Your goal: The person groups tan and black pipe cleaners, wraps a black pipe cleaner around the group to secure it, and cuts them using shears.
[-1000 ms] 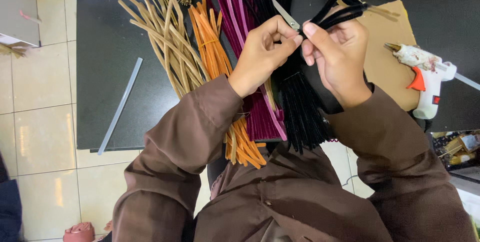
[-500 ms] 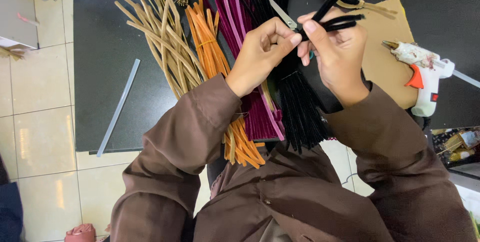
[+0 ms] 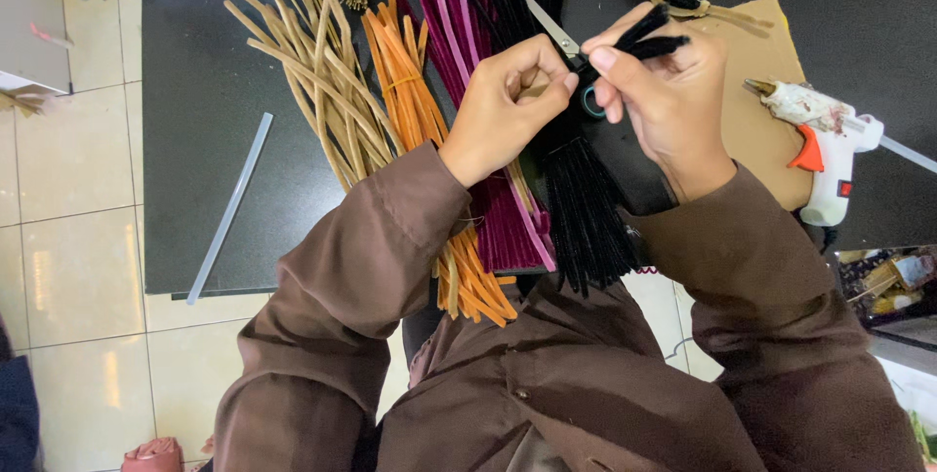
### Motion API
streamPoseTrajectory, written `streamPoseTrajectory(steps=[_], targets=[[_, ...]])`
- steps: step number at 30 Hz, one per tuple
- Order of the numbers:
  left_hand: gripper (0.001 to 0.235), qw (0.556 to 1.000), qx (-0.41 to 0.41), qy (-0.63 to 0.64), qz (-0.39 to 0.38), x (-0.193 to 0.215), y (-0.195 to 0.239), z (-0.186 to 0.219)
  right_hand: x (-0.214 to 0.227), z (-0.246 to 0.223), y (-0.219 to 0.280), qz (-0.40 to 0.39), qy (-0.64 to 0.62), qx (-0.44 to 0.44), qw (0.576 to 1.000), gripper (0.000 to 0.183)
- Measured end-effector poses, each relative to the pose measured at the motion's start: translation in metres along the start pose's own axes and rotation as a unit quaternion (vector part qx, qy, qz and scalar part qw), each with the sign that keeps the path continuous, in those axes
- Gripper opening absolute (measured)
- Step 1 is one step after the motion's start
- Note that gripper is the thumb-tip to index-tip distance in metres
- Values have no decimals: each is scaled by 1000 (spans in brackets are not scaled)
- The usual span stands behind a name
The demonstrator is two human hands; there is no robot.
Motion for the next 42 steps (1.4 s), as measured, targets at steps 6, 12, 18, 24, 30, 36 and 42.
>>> streamPoseTrajectory(steps=[6, 12, 18, 24, 30, 36, 42], targets=[[22, 999, -17, -28, -4, 0, -2, 5, -3, -17, 3, -9, 88, 71, 994, 10], [19, 998, -11, -44, -51, 2, -5, -2, 3, -18, 6, -12, 119, 73, 990, 14], [21, 995, -57, -83, 3, -2, -2, 15, 3, -13, 4, -4, 115, 20, 993, 20], [21, 981, -92, -168, -17, 2, -3, 11, 10, 3, -6, 44, -34, -64, 996, 10], [20, 986, -38, -155, -44, 8, -6, -2, 8, 7, -8, 37, -19, -50, 998, 10], [21, 991, -24, -129, -39, 19, -10, -8, 5, 9, -11, 37, -46, -75, 995, 14], [23, 990, -3, -135, -41, 29, -9, -19, 2, 16, -11, 29, 43, -4, 999, 26]])
Point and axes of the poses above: each hand's wrist, its own y-axis away from the middle knuckle, its own x-axis out of the back of the hand, z = x × y, the point moved 4 cm from there along -y, towards the middle knuckle, and after that the axes turned 9 degrees about -x, right-handed, at the moved point
